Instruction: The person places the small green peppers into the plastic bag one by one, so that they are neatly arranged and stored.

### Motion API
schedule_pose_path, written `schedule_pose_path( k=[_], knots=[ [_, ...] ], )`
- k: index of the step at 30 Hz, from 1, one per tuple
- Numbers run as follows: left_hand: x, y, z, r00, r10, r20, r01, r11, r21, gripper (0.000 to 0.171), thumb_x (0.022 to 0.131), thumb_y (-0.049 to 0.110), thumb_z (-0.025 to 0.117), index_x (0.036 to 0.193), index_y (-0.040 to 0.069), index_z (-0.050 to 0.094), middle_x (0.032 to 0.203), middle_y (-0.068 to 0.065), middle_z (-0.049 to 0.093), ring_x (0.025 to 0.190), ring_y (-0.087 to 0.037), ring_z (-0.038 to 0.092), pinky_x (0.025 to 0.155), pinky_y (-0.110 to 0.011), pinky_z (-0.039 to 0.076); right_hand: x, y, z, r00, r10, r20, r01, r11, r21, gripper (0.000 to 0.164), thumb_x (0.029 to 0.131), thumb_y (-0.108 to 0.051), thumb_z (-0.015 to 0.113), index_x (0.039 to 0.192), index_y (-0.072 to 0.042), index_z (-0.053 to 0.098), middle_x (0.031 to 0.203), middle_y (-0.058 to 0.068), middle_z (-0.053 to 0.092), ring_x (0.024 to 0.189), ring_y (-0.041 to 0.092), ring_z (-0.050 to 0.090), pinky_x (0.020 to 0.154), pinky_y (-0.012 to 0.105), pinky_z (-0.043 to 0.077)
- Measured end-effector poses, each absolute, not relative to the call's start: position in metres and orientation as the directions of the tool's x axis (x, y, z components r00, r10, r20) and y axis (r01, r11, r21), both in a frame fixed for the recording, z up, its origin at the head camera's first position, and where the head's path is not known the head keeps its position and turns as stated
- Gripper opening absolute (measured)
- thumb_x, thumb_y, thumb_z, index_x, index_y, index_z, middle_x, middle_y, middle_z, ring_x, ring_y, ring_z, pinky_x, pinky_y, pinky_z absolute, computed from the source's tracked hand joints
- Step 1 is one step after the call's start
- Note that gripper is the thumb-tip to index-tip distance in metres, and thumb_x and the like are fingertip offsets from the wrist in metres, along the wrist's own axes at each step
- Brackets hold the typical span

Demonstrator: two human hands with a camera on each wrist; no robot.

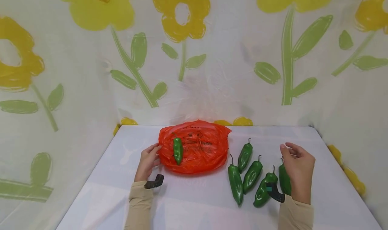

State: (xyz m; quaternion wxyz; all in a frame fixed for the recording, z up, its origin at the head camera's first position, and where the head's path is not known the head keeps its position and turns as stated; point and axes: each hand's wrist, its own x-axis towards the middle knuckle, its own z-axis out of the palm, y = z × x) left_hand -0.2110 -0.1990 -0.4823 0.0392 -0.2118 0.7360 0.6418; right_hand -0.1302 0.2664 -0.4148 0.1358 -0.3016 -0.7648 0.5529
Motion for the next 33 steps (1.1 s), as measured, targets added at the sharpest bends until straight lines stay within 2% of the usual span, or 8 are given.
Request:
schedule_pose_path(
  k=[8,11,13,18,25,28,30,33],
  knots=[
    [-0.214,-0.201,-0.481,-0.907,-0.252,-0.337,-0.366,0.076,0.928,0.052,0.105,0.034,0.055,0.151,0.011,0.053,0.147,-0.02,0.058,0.116,-0.029,0.062,0.09,-0.037,0.063,-0.134,0.279,-0.422,-0.783,0.6,-0.163,0.414,0.308,-0.857,0.06,0.101,-0.043,0.06,0.147,-0.004,0.056,0.09,-0.018,0.056,0.067,-0.01,0.053,0.059,0.01,0.047],
    [-0.214,-0.201,-0.48,-0.907,-0.255,-0.335,-0.364,0.075,0.928,0.052,0.105,0.034,0.055,0.151,0.01,0.053,0.147,-0.02,0.058,0.116,-0.03,0.062,0.09,-0.037,0.063,-0.133,0.287,-0.425,-0.786,0.595,-0.169,0.434,0.336,-0.836,0.062,0.101,-0.044,0.059,0.147,-0.003,0.055,0.097,-0.01,0.061,0.065,-0.012,0.05,0.059,0.013,0.045],
    [-0.213,-0.201,-0.48,-0.907,-0.255,-0.336,-0.365,0.075,0.928,0.052,0.105,0.034,0.055,0.151,0.01,0.053,0.147,-0.02,0.058,0.116,-0.03,0.063,0.09,-0.037,0.063,-0.131,0.291,-0.427,-0.79,0.586,-0.18,0.451,0.356,-0.819,0.064,0.101,-0.045,0.058,0.148,-0.002,0.054,0.106,0.002,0.064,0.064,-0.013,0.048,0.059,0.014,0.044],
    [-0.212,-0.201,-0.48,-0.909,-0.251,-0.334,-0.362,0.076,0.929,0.052,0.105,0.034,0.054,0.151,0.01,0.053,0.148,-0.02,0.057,0.118,-0.031,0.063,0.091,-0.038,0.063,-0.129,0.302,-0.435,-0.8,0.56,-0.218,0.47,0.356,-0.808,0.069,0.101,-0.045,0.058,0.15,0.004,0.048,0.131,0.027,0.057,0.063,-0.01,0.05,0.056,0.015,0.047],
    [-0.211,-0.2,-0.481,-0.904,-0.253,-0.344,-0.373,0.072,0.925,0.051,0.105,0.033,0.055,0.151,0.011,0.053,0.148,-0.019,0.057,0.119,-0.031,0.062,0.093,-0.04,0.062,-0.127,0.312,-0.44,-0.812,0.508,-0.287,0.523,0.415,-0.744,0.074,0.101,-0.046,0.057,0.151,0.008,0.044,0.139,0.036,0.052,0.072,0.003,0.058,0.057,0.018,0.047],
    [-0.211,-0.2,-0.481,-0.904,-0.249,-0.347,-0.375,0.074,0.924,0.051,0.105,0.033,0.054,0.152,0.011,0.052,0.149,-0.019,0.056,0.121,-0.031,0.061,0.095,-0.041,0.061,-0.126,0.316,-0.445,-0.815,0.477,-0.33,0.546,0.44,-0.713,0.078,0.101,-0.048,0.057,0.152,0.009,0.041,0.144,0.038,0.049,0.079,0.014,0.065,0.065,0.027,0.052],
    [-0.211,-0.2,-0.48,-0.905,-0.247,-0.347,-0.376,0.079,0.923,0.051,0.105,0.034,0.054,0.152,0.011,0.052,0.149,-0.019,0.057,0.121,-0.031,0.061,0.095,-0.04,0.061,-0.125,0.32,-0.449,-0.816,0.456,-0.354,0.554,0.446,-0.703,0.081,0.1,-0.049,0.057,0.152,0.01,0.038,0.144,0.039,0.047,0.085,0.023,0.068,0.075,0.038,0.055],
    [-0.211,-0.2,-0.48,-0.906,-0.245,-0.344,-0.374,0.084,0.924,0.051,0.105,0.034,0.054,0.152,0.011,0.053,0.148,-0.019,0.057,0.119,-0.031,0.061,0.094,-0.039,0.062,-0.124,0.323,-0.454,-0.822,0.424,-0.379,0.556,0.455,-0.696,0.082,0.101,-0.049,0.057,0.153,0.011,0.035,0.147,0.041,0.043,0.095,0.033,0.069,0.089,0.056,0.053]
  ],
)
